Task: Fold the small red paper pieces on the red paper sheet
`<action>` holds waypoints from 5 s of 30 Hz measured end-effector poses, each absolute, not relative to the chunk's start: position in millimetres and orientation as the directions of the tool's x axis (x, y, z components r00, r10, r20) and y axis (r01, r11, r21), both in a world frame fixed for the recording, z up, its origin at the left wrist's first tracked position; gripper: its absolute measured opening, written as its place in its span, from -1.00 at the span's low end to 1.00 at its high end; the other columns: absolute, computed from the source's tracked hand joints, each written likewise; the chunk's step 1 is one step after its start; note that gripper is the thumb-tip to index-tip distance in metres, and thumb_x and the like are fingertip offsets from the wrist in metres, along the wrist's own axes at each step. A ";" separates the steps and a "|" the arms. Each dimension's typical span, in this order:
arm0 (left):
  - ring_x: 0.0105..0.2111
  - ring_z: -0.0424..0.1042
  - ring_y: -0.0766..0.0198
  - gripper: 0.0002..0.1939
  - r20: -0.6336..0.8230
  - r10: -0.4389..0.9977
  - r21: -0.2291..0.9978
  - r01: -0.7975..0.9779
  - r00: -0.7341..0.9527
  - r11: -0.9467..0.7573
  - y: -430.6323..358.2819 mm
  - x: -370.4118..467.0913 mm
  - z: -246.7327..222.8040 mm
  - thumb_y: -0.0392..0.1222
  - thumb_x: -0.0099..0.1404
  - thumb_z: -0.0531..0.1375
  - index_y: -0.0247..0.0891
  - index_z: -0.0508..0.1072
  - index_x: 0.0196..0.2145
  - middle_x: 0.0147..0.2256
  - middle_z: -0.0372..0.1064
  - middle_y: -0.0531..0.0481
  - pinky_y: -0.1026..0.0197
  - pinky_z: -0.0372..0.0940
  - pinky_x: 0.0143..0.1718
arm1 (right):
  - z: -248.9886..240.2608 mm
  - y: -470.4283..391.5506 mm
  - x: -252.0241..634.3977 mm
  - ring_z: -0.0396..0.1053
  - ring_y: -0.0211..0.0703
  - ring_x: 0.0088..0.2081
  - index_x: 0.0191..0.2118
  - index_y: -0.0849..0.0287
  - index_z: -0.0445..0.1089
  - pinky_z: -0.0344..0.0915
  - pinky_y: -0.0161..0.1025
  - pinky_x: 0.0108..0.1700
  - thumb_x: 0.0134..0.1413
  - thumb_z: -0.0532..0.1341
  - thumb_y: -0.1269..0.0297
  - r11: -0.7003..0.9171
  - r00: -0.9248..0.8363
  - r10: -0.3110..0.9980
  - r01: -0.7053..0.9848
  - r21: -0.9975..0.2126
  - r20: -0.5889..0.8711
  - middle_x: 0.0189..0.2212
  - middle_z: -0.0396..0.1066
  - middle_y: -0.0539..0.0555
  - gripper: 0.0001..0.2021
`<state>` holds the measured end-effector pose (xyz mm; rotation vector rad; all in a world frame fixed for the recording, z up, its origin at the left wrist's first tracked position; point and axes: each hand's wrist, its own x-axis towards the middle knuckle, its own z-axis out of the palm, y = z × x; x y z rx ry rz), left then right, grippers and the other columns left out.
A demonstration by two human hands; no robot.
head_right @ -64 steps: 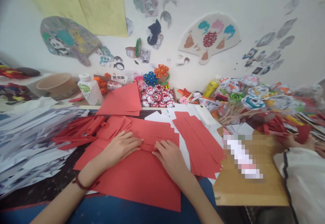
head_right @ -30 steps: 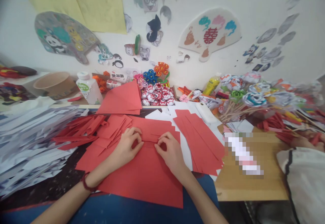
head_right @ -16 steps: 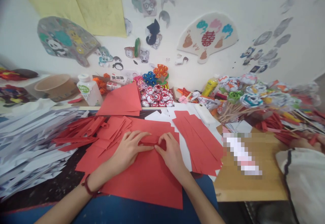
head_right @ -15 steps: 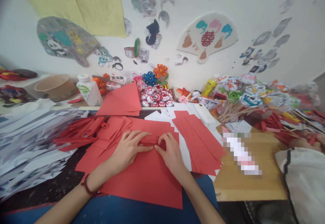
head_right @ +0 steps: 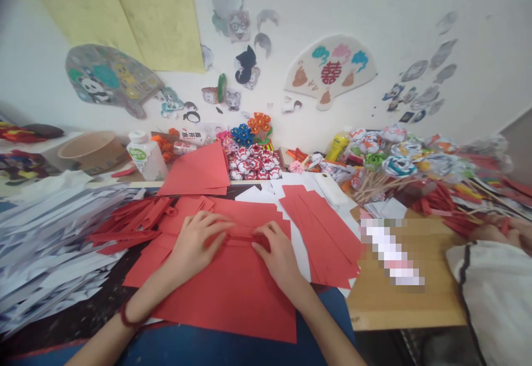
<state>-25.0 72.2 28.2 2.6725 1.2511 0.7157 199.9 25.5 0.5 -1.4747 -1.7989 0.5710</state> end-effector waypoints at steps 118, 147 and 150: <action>0.04 0.35 0.17 -0.54 0.456 0.598 -0.172 0.724 0.659 -0.668 -15.8 -3.9 -7.7 -0.41 0.36 -0.11 -0.34 0.40 0.09 0.05 0.41 -0.12 0.07 0.14 0.14 | -1.9 7.7 193.3 0.43 -0.12 -0.21 -0.21 0.12 0.42 0.42 -0.17 -0.16 0.22 0.19 0.40 0.324 -0.150 0.936 0.724 -0.609 0.319 -0.23 0.42 0.08 -0.92; 0.16 0.25 0.20 -0.53 0.466 0.664 -0.047 0.766 0.584 -0.641 -25.1 -3.8 -18.1 -0.34 0.38 -0.13 -0.31 0.40 0.11 0.14 0.35 -0.06 0.08 -0.13 0.29 | -19.7 -43.1 175.6 0.28 0.00 0.18 0.36 0.18 -0.05 0.44 -0.07 0.08 0.24 0.00 0.58 0.492 -0.326 0.777 0.848 -0.198 0.538 0.15 0.33 0.17 -0.40; 0.15 0.25 0.20 -0.53 0.467 0.663 -0.046 0.764 0.586 -0.643 -25.0 -3.5 -18.1 -0.34 0.38 -0.14 -0.32 0.41 0.11 0.13 0.36 -0.06 0.08 -0.16 0.29 | -20.0 -43.3 175.8 0.25 -0.02 0.20 0.36 0.18 -0.04 0.43 -0.07 0.10 0.25 -0.01 0.58 0.488 -0.330 0.782 0.852 -0.190 0.529 0.16 0.32 0.17 -0.41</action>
